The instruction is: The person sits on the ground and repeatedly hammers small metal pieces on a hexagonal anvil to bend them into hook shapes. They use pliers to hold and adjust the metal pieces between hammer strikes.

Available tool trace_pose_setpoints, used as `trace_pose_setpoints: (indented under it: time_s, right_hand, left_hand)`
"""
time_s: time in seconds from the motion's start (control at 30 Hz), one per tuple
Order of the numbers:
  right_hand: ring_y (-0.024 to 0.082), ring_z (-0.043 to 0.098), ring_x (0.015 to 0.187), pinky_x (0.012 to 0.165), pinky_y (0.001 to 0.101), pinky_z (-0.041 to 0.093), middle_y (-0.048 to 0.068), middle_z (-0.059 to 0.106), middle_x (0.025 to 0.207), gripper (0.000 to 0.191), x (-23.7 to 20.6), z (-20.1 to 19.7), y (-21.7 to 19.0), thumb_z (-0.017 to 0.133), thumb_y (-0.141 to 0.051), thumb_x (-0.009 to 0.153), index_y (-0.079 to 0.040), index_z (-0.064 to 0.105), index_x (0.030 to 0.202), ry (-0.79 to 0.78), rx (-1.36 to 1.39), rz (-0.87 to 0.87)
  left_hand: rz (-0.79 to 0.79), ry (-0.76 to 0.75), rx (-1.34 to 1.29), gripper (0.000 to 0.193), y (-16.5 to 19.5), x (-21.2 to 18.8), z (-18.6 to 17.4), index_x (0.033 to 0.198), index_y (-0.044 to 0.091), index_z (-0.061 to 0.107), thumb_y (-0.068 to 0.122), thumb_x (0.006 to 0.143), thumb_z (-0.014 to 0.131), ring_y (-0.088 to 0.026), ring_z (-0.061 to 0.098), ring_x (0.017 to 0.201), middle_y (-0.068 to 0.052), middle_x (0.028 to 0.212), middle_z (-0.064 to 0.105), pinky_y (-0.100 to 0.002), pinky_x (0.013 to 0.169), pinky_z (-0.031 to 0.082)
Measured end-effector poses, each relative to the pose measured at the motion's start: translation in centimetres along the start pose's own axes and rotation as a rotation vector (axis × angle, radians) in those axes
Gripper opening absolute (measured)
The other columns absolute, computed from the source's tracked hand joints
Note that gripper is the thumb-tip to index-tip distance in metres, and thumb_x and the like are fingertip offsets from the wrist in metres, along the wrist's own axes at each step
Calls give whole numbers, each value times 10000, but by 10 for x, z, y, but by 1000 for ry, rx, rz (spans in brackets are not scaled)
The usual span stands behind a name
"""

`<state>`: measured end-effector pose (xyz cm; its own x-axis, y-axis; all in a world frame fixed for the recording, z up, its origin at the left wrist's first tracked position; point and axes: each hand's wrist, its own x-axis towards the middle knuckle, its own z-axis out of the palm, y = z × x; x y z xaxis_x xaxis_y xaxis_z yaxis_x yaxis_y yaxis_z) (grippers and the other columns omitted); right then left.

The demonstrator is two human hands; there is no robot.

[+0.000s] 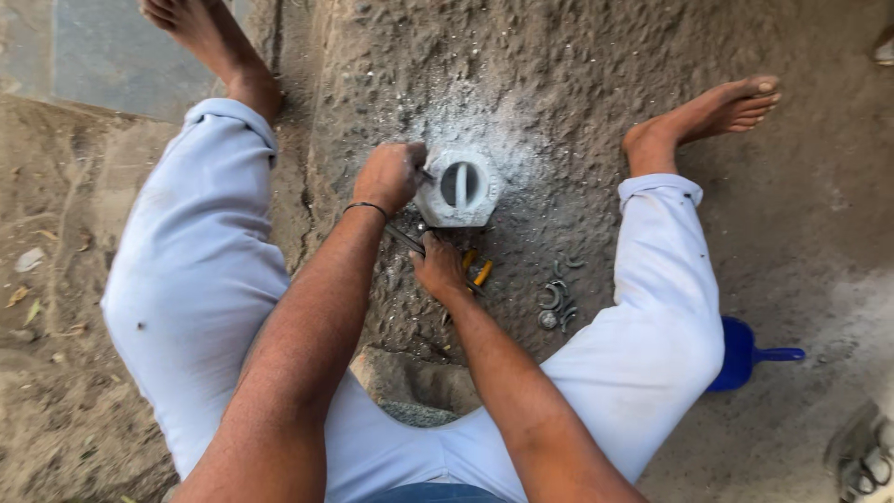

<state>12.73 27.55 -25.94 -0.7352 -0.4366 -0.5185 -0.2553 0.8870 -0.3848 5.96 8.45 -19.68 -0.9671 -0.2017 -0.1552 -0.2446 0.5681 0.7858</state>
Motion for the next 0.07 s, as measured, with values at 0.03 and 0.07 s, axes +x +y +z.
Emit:
trace_pose_setpoints:
  time_s: [0.03, 0.07]
  right_hand:
    - [455, 656, 986, 883, 568, 491, 254, 701, 986, 381, 0, 1, 3, 749, -340, 901, -21, 597, 1046, 36, 9, -6]
    - [446, 654, 1007, 899, 567, 490, 246, 703, 1013, 381, -1, 3, 6, 742, -366, 913, -29, 614, 1035, 17, 15, 15]
  left_hand:
    - [-13, -20, 24, 154, 0, 2, 1, 935, 90, 712, 83, 783, 686, -442, 671, 926, -201, 947, 716, -518, 754, 544]
    - [-26, -37, 48, 146, 0, 3, 0, 934, 87, 718, 100, 790, 700, -437, 673, 944, -202, 959, 720, -514, 778, 546]
